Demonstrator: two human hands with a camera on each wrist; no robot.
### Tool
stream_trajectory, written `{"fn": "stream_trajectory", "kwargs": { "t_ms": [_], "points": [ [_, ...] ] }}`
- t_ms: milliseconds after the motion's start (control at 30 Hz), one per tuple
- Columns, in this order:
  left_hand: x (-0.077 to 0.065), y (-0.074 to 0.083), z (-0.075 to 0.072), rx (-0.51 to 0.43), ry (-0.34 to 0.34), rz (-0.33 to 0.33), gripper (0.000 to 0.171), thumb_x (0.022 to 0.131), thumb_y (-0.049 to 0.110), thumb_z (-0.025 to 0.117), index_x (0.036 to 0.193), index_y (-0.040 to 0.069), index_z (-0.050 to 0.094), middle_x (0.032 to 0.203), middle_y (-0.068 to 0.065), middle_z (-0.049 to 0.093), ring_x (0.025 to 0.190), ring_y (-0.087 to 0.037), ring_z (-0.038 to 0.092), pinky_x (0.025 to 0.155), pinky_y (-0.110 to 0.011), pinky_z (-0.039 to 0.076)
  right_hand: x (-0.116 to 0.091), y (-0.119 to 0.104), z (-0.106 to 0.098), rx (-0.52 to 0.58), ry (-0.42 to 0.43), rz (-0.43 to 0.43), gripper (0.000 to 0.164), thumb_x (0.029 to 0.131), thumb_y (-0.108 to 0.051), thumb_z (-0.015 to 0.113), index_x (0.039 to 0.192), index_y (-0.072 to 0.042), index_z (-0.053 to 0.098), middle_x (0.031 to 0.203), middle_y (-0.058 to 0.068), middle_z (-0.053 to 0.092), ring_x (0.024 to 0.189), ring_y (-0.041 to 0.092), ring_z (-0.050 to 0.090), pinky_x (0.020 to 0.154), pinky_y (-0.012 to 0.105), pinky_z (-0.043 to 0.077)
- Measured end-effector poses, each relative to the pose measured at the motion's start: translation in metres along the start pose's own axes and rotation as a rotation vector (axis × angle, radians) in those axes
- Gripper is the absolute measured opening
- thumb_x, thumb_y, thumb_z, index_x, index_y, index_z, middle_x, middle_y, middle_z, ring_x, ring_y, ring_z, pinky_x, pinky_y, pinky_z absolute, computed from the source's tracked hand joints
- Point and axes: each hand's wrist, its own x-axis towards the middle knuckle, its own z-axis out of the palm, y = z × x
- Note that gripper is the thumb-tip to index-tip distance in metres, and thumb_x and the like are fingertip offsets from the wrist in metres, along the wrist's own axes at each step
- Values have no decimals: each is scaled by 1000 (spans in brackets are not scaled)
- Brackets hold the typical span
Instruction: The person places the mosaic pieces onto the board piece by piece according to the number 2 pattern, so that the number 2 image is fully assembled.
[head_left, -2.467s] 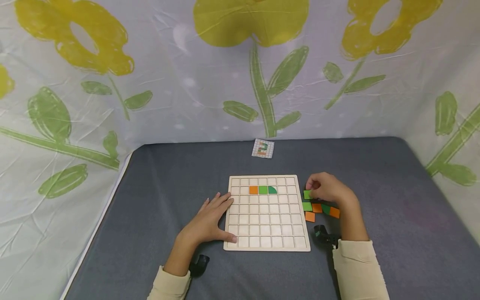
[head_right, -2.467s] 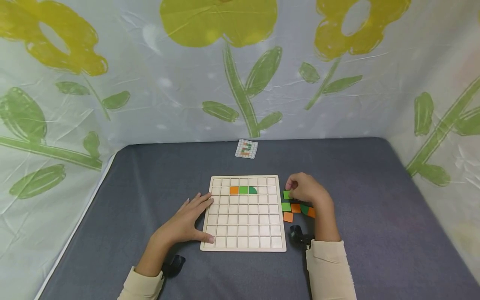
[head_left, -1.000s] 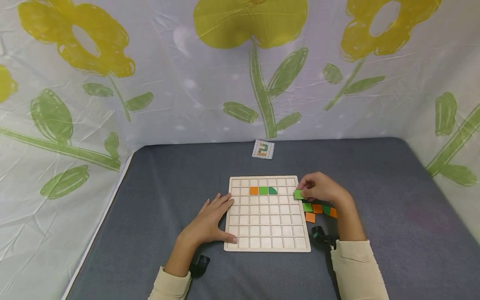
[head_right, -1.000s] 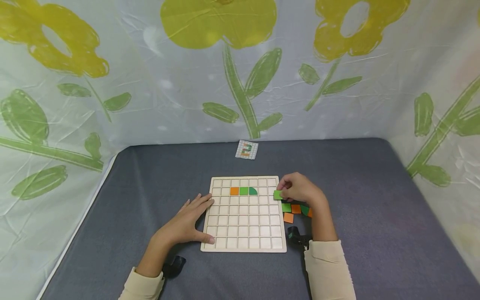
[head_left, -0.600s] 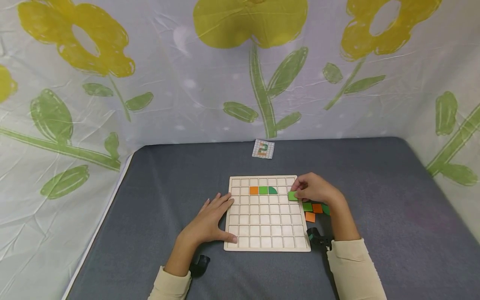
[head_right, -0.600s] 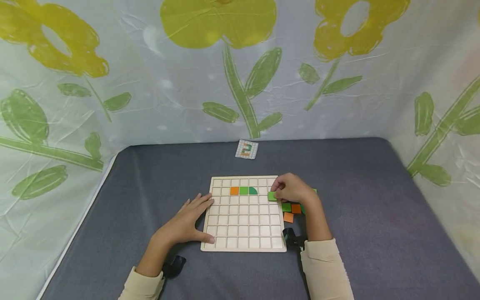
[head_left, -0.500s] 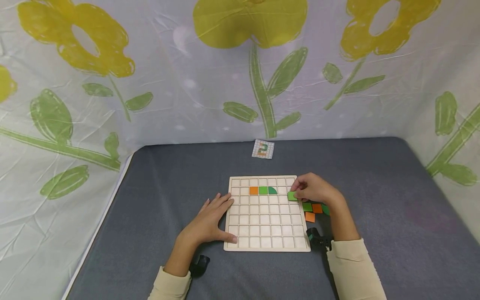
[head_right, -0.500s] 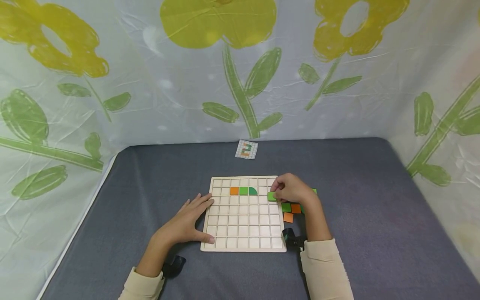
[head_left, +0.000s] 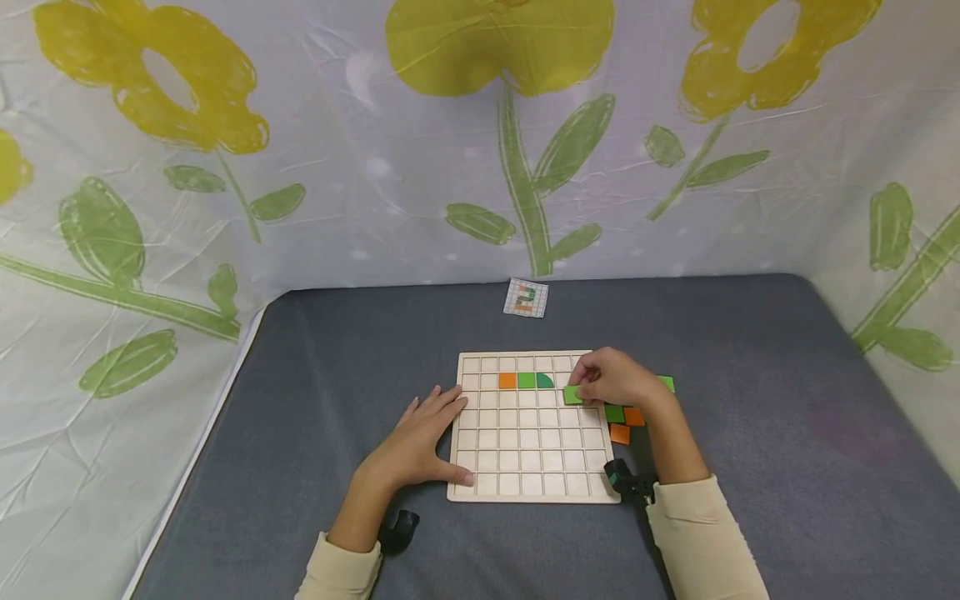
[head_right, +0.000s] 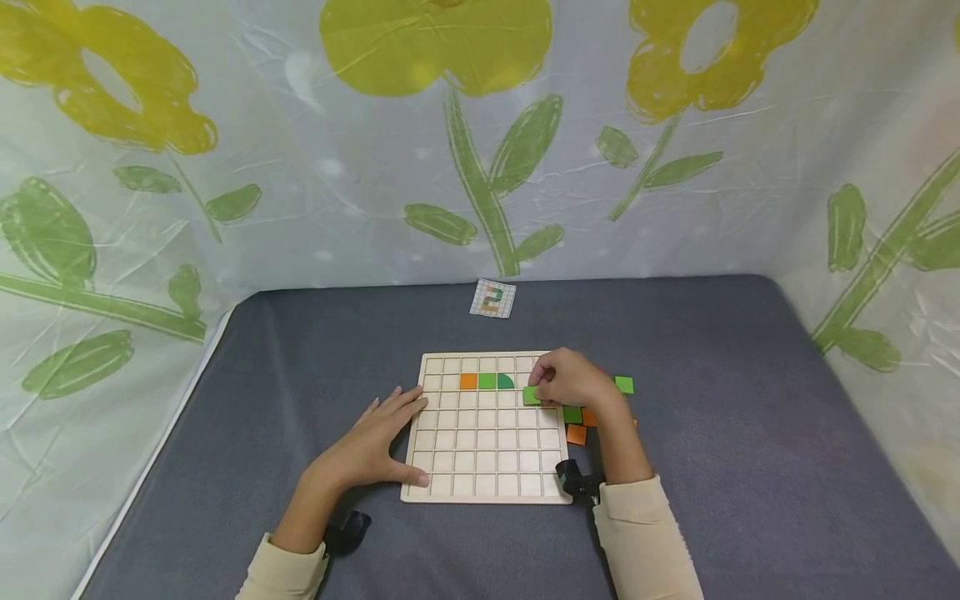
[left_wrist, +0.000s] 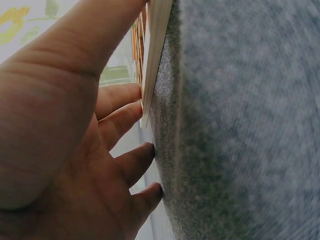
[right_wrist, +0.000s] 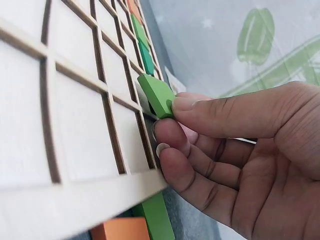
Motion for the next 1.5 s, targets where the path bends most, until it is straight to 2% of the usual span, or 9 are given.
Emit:
{"fn": "stream_trajectory", "kwargs": {
  "t_ms": [267,600,867,1500],
  "points": [
    [1,0,2,23,5,-13,116,63,58,90,154,7,40,162,-9,30,151,-34,17,119,-59,9,6,-2,8,-26,-17,-36,6,90,6,65,93,3,70,73,8,63,61,21,55,59,32,48],
    [1,1,2,17,15,-13,116,62,57,91,153,6,41,161,-9,31,150,-34,18,118,-59,9,10,-5,14,-27,14,-16,4,90,3,68,94,3,70,75,8,65,60,21,58,60,31,51],
    [2,-2,4,33,22,-9,118,60,60,90,154,7,41,162,-8,31,151,-33,18,119,-58,10,14,-8,21,-65,37,-87,8,88,6,66,92,1,71,77,4,64,65,17,55,63,32,49],
    [2,-3,5,14,23,-1,118,61,59,91,154,7,41,162,-8,30,151,-33,17,118,-59,10,15,-15,31,-83,79,-103,8,89,8,65,89,2,69,78,5,63,65,16,52,62,30,48]
  ]
}}
